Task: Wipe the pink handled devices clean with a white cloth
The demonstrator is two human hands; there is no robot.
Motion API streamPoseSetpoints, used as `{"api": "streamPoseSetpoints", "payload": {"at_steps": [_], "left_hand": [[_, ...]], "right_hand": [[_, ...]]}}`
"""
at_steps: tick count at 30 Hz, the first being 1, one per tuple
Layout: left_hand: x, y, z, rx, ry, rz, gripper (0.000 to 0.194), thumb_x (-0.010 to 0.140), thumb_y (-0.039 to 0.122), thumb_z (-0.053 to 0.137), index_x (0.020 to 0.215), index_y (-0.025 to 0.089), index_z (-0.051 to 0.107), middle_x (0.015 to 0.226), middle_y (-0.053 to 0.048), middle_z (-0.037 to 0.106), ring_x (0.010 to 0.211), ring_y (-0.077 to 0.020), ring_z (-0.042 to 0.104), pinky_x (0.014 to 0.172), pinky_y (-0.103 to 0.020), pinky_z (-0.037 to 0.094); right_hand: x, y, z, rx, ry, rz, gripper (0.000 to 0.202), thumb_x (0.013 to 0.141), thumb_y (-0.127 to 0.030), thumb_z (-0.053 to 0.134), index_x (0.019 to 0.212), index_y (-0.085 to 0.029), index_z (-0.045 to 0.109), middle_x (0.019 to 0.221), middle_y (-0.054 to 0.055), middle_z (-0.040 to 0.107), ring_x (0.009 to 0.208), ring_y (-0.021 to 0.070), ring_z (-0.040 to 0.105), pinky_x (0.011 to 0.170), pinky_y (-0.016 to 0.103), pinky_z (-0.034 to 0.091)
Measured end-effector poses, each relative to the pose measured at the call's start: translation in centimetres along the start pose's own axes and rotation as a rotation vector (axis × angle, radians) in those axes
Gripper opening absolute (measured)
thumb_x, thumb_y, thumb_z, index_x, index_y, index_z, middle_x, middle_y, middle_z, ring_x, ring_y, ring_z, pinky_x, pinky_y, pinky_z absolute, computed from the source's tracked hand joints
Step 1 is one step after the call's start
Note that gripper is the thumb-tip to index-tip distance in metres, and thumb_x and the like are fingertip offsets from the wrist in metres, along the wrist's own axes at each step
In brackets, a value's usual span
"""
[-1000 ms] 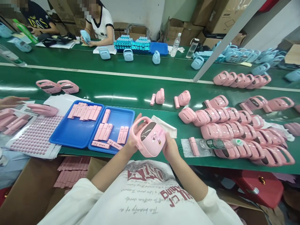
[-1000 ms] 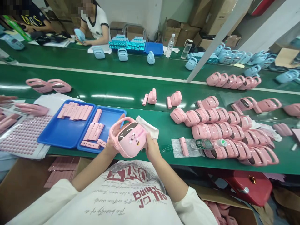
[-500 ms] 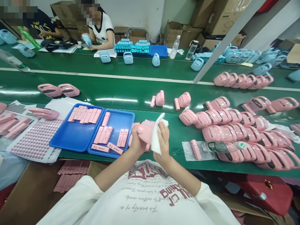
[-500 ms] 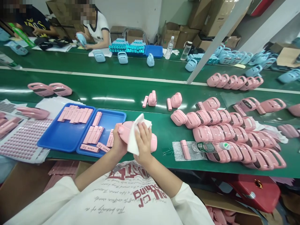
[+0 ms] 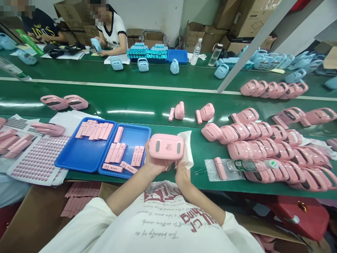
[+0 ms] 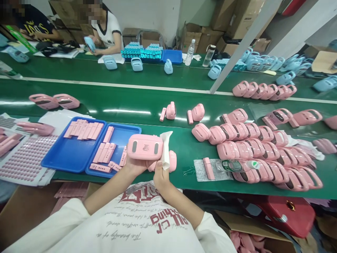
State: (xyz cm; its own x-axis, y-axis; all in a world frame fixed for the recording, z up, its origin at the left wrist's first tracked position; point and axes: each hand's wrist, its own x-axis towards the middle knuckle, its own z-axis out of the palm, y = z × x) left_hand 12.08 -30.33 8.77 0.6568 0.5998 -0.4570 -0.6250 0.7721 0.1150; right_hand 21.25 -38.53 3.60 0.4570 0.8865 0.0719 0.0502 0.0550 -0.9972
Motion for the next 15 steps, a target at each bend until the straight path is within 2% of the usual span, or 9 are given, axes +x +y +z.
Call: {"api": "streamPoseSetpoints", "payload": {"at_steps": [1, 3, 6, 8, 11, 13, 15], "left_hand": [[0.0, 0.1, 0.0, 0.003, 0.016, -0.018, 0.059, 0.078, 0.061, 0.043, 0.108, 0.013, 0.060, 0.097, -0.012, 0.069, 0.087, -0.0285, 0.064, 0.073, -0.043, 0.052], [-0.1, 0.2, -0.1, 0.056, 0.045, -0.017, 0.059, 0.076, 0.062, 0.046, 0.108, 0.014, 0.060, 0.099, -0.012, 0.068, 0.088, -0.0296, 0.064, 0.073, -0.044, 0.052], [0.2, 0.2, -0.5, 0.246, 0.099, 0.108, 0.056, 0.072, 0.062, 0.053, 0.099, 0.015, 0.062, 0.093, -0.010, 0.067, 0.087, -0.0292, 0.063, 0.074, -0.041, 0.051], [0.6, 0.2, -0.9, 0.385, 0.153, 0.240, 0.049, 0.070, 0.060, 0.056, 0.091, 0.016, 0.060, 0.088, -0.008, 0.066, 0.085, -0.0272, 0.063, 0.075, -0.039, 0.050], [1.7, 0.9, -1.9, 0.566, 0.161, 0.383, 0.045, 0.068, 0.058, 0.058, 0.088, 0.018, 0.055, 0.089, -0.006, 0.064, 0.087, -0.0255, 0.062, 0.078, -0.039, 0.048], [2.8, 2.3, -2.8, 0.747, 0.155, 0.464, 0.050, 0.064, 0.055, 0.064, 0.097, 0.018, 0.053, 0.096, -0.006, 0.061, 0.091, -0.0242, 0.060, 0.081, -0.037, 0.047], [4.5, 4.5, -3.7, 1.021, 0.217, 0.586, 0.071, 0.053, 0.045, 0.076, 0.113, 0.019, 0.047, 0.110, -0.008, 0.055, 0.102, -0.0246, 0.056, 0.089, -0.036, 0.044]], "right_hand": [[0.2, -0.4, 0.1, 0.107, -0.001, 0.153, 0.071, 0.089, -0.062, 0.031, 0.143, -0.015, 0.034, 0.133, 0.013, 0.050, 0.127, 0.0197, 0.047, 0.103, 0.033, 0.045], [1.5, -1.7, 0.0, 0.278, 0.010, 0.342, 0.076, 0.082, -0.070, 0.039, 0.132, -0.014, 0.048, 0.127, 0.011, 0.055, 0.126, 0.0201, 0.049, 0.103, 0.031, 0.045], [4.6, -3.6, -0.5, 0.400, 0.007, 0.566, 0.073, 0.068, -0.068, 0.059, 0.114, -0.012, 0.062, 0.117, 0.011, 0.062, 0.113, 0.0230, 0.058, 0.094, 0.031, 0.050], [6.1, -4.4, -0.9, 0.399, -0.028, 0.599, 0.065, 0.061, -0.057, 0.070, 0.107, -0.012, 0.066, 0.111, 0.009, 0.065, 0.105, 0.0229, 0.062, 0.091, 0.031, 0.051], [7.1, -4.5, -1.5, 0.320, -0.086, 0.463, 0.049, 0.063, -0.046, 0.071, 0.098, -0.012, 0.069, 0.106, 0.007, 0.067, 0.105, 0.0205, 0.062, 0.096, 0.030, 0.048], [7.2, -3.8, -2.2, 0.296, -0.020, 0.427, 0.046, 0.064, -0.044, 0.070, 0.097, -0.012, 0.069, 0.102, 0.007, 0.068, 0.103, 0.0200, 0.063, 0.097, 0.032, 0.048], [7.2, -2.9, -3.1, 0.358, 0.105, 0.500, 0.052, 0.062, -0.044, 0.071, 0.102, -0.011, 0.067, 0.101, 0.008, 0.068, 0.099, 0.0207, 0.064, 0.094, 0.034, 0.050]]}}
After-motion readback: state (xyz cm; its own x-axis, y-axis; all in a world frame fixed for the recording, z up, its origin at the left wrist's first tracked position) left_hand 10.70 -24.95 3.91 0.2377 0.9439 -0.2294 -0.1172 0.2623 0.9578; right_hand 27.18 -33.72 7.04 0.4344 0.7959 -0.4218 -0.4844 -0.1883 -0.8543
